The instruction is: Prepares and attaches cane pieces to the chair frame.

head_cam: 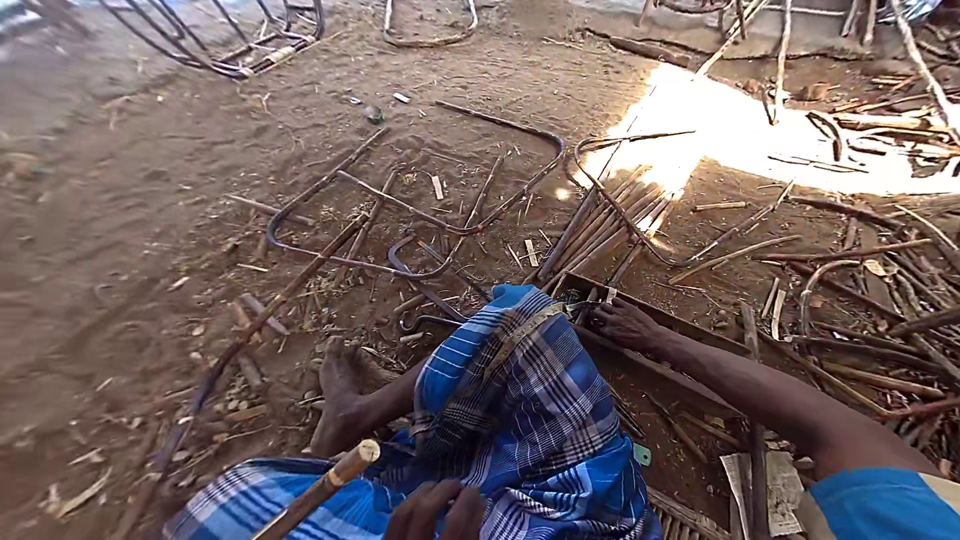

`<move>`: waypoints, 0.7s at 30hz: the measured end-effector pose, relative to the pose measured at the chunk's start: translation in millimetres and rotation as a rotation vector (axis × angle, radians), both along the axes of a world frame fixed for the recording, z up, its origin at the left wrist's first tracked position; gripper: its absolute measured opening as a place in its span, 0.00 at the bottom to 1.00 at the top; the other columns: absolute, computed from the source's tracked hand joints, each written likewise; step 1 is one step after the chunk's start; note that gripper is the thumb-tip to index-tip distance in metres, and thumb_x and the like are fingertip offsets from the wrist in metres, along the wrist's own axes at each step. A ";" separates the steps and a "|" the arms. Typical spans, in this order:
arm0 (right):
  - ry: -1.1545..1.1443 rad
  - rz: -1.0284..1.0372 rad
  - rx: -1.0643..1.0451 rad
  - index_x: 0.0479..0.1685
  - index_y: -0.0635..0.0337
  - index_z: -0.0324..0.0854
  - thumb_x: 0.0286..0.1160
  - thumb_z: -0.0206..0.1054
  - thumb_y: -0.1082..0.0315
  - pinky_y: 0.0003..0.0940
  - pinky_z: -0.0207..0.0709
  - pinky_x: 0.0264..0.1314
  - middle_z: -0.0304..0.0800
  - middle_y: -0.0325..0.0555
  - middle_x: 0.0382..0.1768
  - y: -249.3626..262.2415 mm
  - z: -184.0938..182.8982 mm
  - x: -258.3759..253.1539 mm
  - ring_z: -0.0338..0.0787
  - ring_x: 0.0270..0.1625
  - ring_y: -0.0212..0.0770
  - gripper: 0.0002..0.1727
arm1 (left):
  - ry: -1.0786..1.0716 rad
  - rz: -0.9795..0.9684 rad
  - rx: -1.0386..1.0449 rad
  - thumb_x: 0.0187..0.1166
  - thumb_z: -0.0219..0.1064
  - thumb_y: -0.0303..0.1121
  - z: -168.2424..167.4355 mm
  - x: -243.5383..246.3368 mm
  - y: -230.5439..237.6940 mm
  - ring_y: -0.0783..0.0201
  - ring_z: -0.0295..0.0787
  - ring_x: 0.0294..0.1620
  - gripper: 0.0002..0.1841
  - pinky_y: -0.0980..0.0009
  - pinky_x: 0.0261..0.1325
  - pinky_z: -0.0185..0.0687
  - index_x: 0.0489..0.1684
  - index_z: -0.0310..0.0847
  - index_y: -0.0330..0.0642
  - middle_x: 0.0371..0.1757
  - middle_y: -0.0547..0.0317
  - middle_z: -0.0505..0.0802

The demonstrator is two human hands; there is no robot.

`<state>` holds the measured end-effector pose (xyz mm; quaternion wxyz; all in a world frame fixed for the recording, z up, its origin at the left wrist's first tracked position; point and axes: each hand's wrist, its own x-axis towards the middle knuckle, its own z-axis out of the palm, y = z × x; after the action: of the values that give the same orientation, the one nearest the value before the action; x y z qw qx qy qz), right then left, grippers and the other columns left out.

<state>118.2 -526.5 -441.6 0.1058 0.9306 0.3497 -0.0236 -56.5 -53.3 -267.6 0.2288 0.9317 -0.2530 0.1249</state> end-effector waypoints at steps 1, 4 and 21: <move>0.010 0.003 0.005 0.32 0.57 0.90 0.76 0.65 0.74 0.55 0.78 0.63 0.89 0.51 0.53 0.6 -1.7 2.3 0.86 0.61 0.54 0.08 | 0.123 0.004 0.053 0.82 0.68 0.38 -7.2 8.0 -14.4 0.50 0.91 0.58 0.12 0.55 0.57 0.90 0.55 0.91 0.45 0.55 0.49 0.93; 0.088 -0.069 0.059 0.37 0.52 0.90 0.75 0.69 0.66 0.58 0.77 0.64 0.89 0.49 0.56 -4.9 -3.7 9.2 0.85 0.64 0.55 0.05 | 0.531 0.138 0.192 0.83 0.68 0.41 -28.3 55.6 -45.0 0.43 0.91 0.61 0.22 0.47 0.56 0.91 0.72 0.82 0.41 0.67 0.40 0.87; 0.710 0.092 1.158 0.49 0.47 0.91 0.88 0.52 0.37 0.35 0.83 0.55 0.88 0.33 0.47 170.8 151.5 -39.3 0.86 0.52 0.30 0.28 | 0.806 -0.102 -0.259 0.87 0.62 0.53 55.5 88.2 -42.1 0.65 0.88 0.31 0.19 0.59 0.40 0.88 0.57 0.87 0.49 0.34 0.61 0.91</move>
<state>79.0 -355.7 -290.1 -0.5295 0.7574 0.3586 -0.1321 31.6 -95.4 -212.1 0.4302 0.8560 -0.1714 -0.2299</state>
